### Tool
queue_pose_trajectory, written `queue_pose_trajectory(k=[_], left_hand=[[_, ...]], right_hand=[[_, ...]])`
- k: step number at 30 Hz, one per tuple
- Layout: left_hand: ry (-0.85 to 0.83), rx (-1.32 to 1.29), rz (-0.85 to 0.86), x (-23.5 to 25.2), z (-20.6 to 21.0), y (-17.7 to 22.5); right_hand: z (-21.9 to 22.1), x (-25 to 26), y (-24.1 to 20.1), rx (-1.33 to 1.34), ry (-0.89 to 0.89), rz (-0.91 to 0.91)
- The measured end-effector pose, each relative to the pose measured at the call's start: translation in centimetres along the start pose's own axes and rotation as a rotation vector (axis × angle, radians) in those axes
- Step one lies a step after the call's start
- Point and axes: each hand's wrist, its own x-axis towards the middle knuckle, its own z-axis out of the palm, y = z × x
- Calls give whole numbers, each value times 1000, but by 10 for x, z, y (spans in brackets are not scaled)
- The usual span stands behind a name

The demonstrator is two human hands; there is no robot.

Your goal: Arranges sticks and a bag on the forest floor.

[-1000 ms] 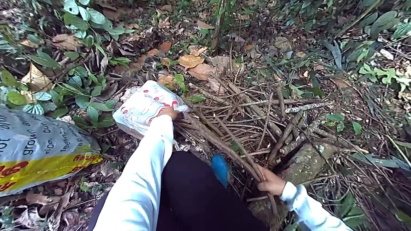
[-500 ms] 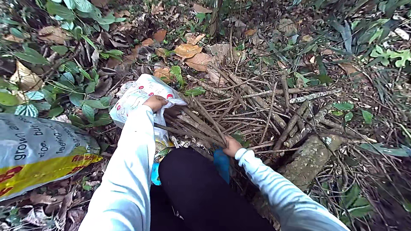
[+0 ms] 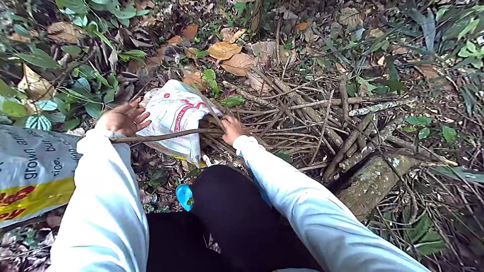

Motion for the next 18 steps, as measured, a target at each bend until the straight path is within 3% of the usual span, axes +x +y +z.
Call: queue_pose_trajectory(k=[3,7,11,14,16,18], left_hand=[[31,118,-53,-7,26,-28],[-118,534,-108,-17,73,-68],[-193,1128,-1,-41,116,-89],[-168,1521,41,-64,130,-111],[-320,1725,-24,-74,133,-108],[-498,1910,20,-87,131,-77]], right_hand=[[-9,-26,1,98,13,8],[-42,-93,28,232,18,76],[-69,-144,84,241,205,85],[-72,-154,97,368,361,126],[-74,-153,86,510,372,217],[-74,-148,80,598,384,272]])
